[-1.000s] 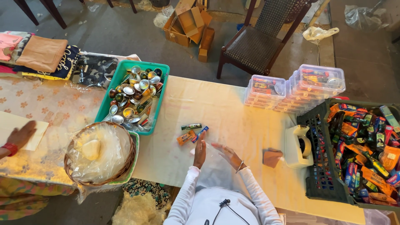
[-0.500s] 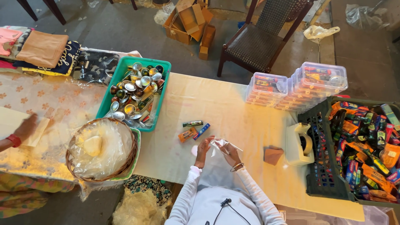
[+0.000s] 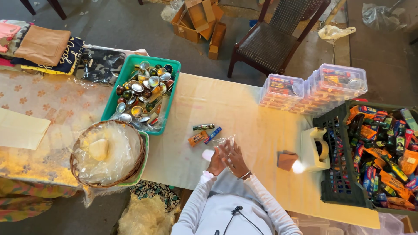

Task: The recorder is packaging small individual candies into small plastic bags and then placing them into clear plastic storage boxes.

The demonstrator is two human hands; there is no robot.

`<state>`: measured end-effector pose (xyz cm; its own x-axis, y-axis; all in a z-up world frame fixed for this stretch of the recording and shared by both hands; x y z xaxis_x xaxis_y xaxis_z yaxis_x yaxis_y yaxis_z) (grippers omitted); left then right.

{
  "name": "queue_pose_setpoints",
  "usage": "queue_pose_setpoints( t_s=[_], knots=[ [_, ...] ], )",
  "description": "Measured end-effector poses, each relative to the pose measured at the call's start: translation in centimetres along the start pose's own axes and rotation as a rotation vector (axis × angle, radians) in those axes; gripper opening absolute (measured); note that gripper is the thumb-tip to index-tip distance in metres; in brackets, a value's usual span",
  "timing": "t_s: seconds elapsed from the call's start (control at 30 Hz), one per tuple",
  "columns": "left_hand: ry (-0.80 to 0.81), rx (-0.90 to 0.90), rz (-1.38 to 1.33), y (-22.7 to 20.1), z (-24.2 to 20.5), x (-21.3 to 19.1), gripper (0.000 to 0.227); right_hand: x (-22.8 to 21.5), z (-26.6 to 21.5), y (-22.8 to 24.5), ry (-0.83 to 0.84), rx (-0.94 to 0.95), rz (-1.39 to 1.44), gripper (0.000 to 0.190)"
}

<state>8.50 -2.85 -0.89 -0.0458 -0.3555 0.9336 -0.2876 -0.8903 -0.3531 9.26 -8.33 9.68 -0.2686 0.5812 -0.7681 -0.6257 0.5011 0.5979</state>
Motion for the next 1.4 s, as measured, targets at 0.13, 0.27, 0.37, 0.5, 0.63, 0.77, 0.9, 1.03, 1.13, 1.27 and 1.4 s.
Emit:
queue_pose_setpoints(
  t_s=[0.13,0.27,0.37,0.5,0.63,0.77,0.9,1.03,1.13,1.27,1.4],
  knots=[
    [0.105,-0.001,0.022,-0.2,0.0,1.5,0.094,-0.3,0.2,1.7,0.029,-0.043,0.086,0.064],
    [0.171,-0.029,-0.073,0.1,0.2,2.1,0.095,-1.1,0.3,3.2,0.013,-0.109,0.133,0.059],
    [0.172,-0.012,-0.071,-0.2,-0.1,2.3,0.095,-0.1,0.0,2.9,-0.006,-0.149,0.16,0.054],
    [-0.054,0.094,0.033,-2.1,-0.5,-0.2,0.088,1.9,-0.2,1.1,0.012,-0.082,0.167,0.058],
    [-0.158,0.251,-0.079,-4.6,-1.1,-6.9,0.079,2.0,-0.8,0.5,-0.004,-0.128,0.34,0.035],
    [-0.502,0.577,0.277,-11.0,-4.9,-8.3,0.073,7.5,-0.9,-6.3,0.238,0.25,0.209,0.022],
    [-0.608,0.696,0.352,-16.1,-7.6,-3.3,0.078,10.7,1.3,-9.0,0.29,0.225,-0.086,0.021],
    [-0.635,0.679,0.349,-19.0,-7.8,0.5,0.077,14.2,7.5,-8.2,0.315,0.125,-0.26,0.044],
    [-0.654,0.661,0.35,-20.9,-7.7,2.8,0.077,15.8,11.6,-6.7,0.123,-0.029,-0.372,0.058],
    [-0.679,0.629,0.354,-23.3,-7.8,5.5,0.077,17.6,14.7,-4.9,0.136,-0.086,-0.468,0.077],
    [-0.71,0.595,0.339,-23.6,-7.3,5.2,0.076,16.7,14.3,-5.1,0.413,0.207,-0.478,0.077]
  ],
)
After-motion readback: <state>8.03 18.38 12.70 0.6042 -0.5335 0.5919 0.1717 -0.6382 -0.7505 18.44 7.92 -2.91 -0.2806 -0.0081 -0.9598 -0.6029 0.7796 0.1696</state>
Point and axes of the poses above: each hand's wrist, its own z-axis towards the middle knuckle, its own x-axis out of the palm, y = z × x, the point moved 9 cm from there along z, towards the middle knuckle, and after that the axes turned 1 degree about y, right-handed, at the moved point
